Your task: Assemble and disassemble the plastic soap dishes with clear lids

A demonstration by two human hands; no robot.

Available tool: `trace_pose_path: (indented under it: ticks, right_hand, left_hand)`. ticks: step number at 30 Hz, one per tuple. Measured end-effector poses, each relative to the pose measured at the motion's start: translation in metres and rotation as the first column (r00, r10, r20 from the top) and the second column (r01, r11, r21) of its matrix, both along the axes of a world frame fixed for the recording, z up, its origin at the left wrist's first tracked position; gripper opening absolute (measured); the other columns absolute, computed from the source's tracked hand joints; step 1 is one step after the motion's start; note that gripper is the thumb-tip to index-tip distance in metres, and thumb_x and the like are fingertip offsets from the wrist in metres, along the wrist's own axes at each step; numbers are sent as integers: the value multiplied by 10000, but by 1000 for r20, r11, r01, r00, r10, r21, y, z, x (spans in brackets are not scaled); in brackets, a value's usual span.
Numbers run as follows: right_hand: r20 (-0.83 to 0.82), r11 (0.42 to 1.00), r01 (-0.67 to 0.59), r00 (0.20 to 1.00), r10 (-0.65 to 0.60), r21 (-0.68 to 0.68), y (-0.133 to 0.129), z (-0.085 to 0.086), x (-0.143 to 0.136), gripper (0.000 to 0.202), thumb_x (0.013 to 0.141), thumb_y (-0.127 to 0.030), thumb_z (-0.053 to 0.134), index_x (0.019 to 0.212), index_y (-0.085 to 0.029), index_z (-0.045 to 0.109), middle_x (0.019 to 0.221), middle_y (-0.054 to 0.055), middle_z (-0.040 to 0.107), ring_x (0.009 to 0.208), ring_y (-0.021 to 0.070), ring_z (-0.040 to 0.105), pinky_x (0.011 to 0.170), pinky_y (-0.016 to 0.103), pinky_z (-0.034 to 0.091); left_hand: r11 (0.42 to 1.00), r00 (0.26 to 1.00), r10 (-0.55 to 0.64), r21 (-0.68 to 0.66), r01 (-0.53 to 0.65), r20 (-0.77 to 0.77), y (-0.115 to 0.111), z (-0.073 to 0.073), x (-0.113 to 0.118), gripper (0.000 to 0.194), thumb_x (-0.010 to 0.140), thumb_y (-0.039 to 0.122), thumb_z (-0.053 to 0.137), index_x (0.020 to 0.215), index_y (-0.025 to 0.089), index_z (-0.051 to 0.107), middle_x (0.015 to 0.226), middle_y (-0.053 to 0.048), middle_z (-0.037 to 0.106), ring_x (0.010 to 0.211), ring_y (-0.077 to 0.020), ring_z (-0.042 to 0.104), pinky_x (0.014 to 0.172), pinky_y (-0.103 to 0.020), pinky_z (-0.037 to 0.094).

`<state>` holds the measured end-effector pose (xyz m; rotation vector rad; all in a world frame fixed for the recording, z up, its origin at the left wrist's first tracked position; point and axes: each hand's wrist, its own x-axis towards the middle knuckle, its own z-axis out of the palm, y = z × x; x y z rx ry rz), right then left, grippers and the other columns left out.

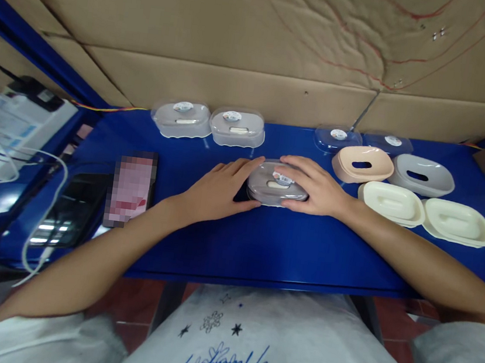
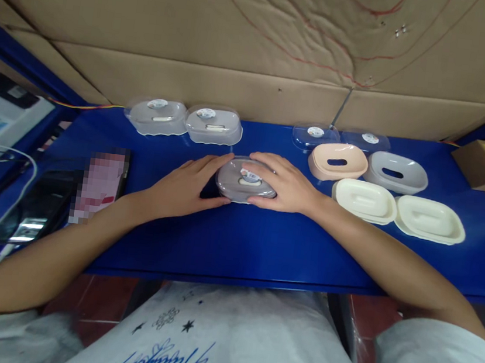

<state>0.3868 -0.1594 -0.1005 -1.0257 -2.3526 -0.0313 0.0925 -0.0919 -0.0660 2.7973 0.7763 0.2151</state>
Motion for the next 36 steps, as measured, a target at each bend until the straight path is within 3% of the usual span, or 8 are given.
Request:
trace_pose_path:
  ticks: [6, 9, 16, 23, 30, 36]
  right_hand:
    - [-13, 997, 19, 1000, -20, -75, 0, 1, -1, 710, 1017, -682, 622, 1564, -233, 573, 1617, 199, 547, 1500, 375, 532, 1216, 608, 470]
    - [-8, 994, 30, 1000, -31, -103, -1, 2, -1, 721, 1012, -698, 617, 1582, -261, 559, 1640, 182, 529, 1514, 379, 517, 1225, 625, 461]
    - [6, 996, -5, 1000, 5, -84, -2, 2, -3, 796, 979, -654, 705, 1631, -245, 502, 1647, 203, 518, 1528, 389, 503, 1243, 615, 449]
    - [15, 996, -14, 1000, 16, -87, -3, 3, -5, 794, 999, -653, 675, 1643, -227, 486, 1658, 223, 501, 1553, 394, 470, 1260, 635, 425]
    - [19, 993, -19, 1000, 22, -116, -1, 2, -2, 927, 918, -724, 735, 1667, -257, 452, 1681, 209, 479, 1568, 411, 451, 1264, 655, 414]
    - [30, 993, -3, 1000, 6, -118, -1, 1, -3, 902, 953, -696, 712, 1688, -257, 428, 1713, 192, 450, 1599, 404, 411, 1298, 654, 371]
  left_hand:
    - [999, 999, -46, 16, 45, 9, 0, -5, -1, 902, 1060, 570, 594, 1741, 207, 127, 1763, -225, 328, 1588, -410, 409, 1228, -617, 409]
    - [995, 996, -90, 35, 90, 13, 1, -5, -2, 852, 1087, 583, 543, 1744, 218, 142, 1788, -229, 261, 1591, -421, 398, 1210, -621, 417]
    - [993, 994, -112, 35, 112, 7, 3, 0, -4, 754, 1102, 582, 510, 1730, 277, 227, 1707, -209, 386, 1495, -411, 509, 1138, -588, 487]
    - [989, 992, -126, 73, 126, -4, 4, -1, -4, 748, 1110, 561, 482, 1731, 239, 218, 1680, -232, 397, 1430, -428, 554, 1103, -598, 522]
    - [988, 992, -126, 89, 126, -6, 4, -3, -4, 754, 1117, 569, 448, 1736, 222, 192, 1680, -256, 387, 1462, -445, 525, 1113, -616, 509]
    - [987, 992, -122, 103, 125, -33, 4, -2, -4, 746, 1127, 569, 406, 1737, 211, 169, 1679, -256, 389, 1433, -437, 546, 1097, -608, 526]
